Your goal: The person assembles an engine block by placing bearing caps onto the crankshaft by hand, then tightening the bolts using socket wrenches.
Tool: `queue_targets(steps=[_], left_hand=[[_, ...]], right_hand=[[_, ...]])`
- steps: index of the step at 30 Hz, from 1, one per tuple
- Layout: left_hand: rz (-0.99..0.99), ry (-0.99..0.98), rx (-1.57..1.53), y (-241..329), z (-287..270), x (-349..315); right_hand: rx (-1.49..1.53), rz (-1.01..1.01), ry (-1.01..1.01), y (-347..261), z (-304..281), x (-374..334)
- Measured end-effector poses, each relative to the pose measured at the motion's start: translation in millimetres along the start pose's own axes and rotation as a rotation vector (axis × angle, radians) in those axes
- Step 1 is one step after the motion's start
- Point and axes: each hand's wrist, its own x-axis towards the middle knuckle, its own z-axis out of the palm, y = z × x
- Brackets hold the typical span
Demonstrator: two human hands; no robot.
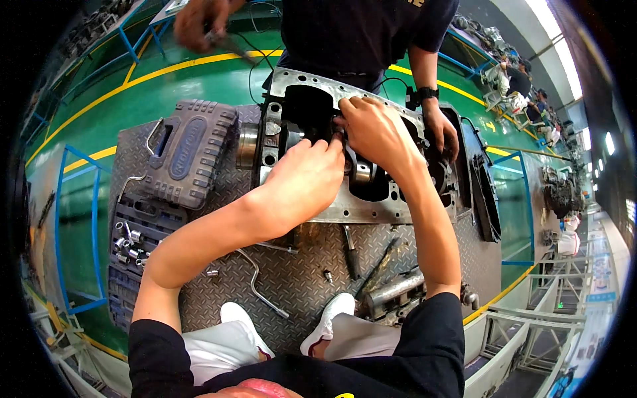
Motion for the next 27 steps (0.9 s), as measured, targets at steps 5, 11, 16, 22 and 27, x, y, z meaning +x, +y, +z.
queue_targets(steps=[5,11,16,22,27], left_hand=[[0.026,-0.014,-0.028,-1.5,-7.9,3.0],[-0.043,0.026,-0.038,10.3,3.2,3.6],[-0.071,-0.017,0.014,13.1,1.5,2.1],[-0.042,-0.029,0.085,14.1,-3.2,0.6],[-0.048,0.026,0.128,13.2,4.1,-2.3]], right_hand=[[-0.069,0.196,-0.118,-7.6,-5.1,7.4],[-0.026,-0.019,0.015,3.7,4.3,0.6],[-0.174,0.156,-0.153,-4.4,1.2,3.6],[-0.075,-0.105,-0.021,5.0,-1.2,0.5],[-0.036,-0.177,-0.022,3.5,2.5,1.4]])
